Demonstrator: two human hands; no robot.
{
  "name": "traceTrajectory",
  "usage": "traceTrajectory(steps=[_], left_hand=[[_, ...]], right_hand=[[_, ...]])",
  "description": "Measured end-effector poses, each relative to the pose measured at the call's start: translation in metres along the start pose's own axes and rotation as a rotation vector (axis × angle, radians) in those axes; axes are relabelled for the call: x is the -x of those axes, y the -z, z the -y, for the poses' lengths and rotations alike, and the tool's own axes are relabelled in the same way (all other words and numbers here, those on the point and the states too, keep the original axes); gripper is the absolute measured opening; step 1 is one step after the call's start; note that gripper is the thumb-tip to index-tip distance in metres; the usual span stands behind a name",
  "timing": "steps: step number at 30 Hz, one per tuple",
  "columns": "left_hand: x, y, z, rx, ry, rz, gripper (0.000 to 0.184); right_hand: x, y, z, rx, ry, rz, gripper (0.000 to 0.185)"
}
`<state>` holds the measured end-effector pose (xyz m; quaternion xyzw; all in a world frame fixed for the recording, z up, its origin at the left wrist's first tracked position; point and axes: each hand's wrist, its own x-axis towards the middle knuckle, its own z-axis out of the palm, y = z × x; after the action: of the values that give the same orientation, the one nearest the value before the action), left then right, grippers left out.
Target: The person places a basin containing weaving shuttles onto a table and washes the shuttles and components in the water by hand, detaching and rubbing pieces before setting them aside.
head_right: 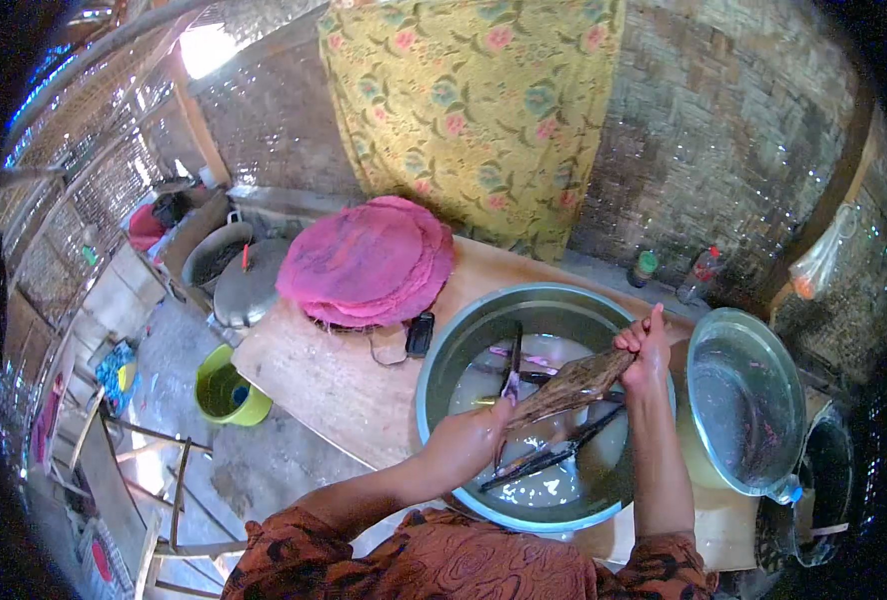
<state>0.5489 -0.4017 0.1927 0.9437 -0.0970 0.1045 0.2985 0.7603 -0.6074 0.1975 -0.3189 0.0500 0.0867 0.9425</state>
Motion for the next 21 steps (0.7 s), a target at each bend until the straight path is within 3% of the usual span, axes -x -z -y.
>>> traceTrajectory(steps=[2, 8, 13, 15, 18, 20, 21], left_hand=[[0.006, 0.011, 0.003, 0.008, 0.056, 0.044, 0.013], [0.030, 0.044, 0.008, 0.087, 0.089, 0.070, 0.018], [0.041, 0.055, 0.015, 0.164, 0.161, 0.154, 0.021], [0.045, 0.069, 0.014, 0.177, 0.270, 0.306, 0.025], [0.074, 0.059, 0.080, 0.240, 0.136, 0.259, 0.025], [0.072, 0.093, 0.109, 0.257, 0.138, 0.181, 0.026], [0.069, 0.095, 0.134, 0.305, 0.136, 0.007, 0.024]], right_hand=[[0.005, -0.012, -0.006, 0.011, -0.027, -0.073, 0.039], [-0.009, -0.015, -0.015, -0.071, -0.147, 0.155, 0.038], [-0.008, -0.015, -0.019, -0.024, -0.159, 0.110, 0.037], [-0.009, -0.013, -0.016, -0.025, -0.160, 0.057, 0.037], [-0.038, 0.040, 0.020, 0.112, -0.011, 0.083, 0.036], [-0.030, 0.035, 0.021, 0.281, -0.094, -0.001, 0.037], [-0.011, 0.022, 0.009, 0.483, -0.243, -0.038, 0.038]])
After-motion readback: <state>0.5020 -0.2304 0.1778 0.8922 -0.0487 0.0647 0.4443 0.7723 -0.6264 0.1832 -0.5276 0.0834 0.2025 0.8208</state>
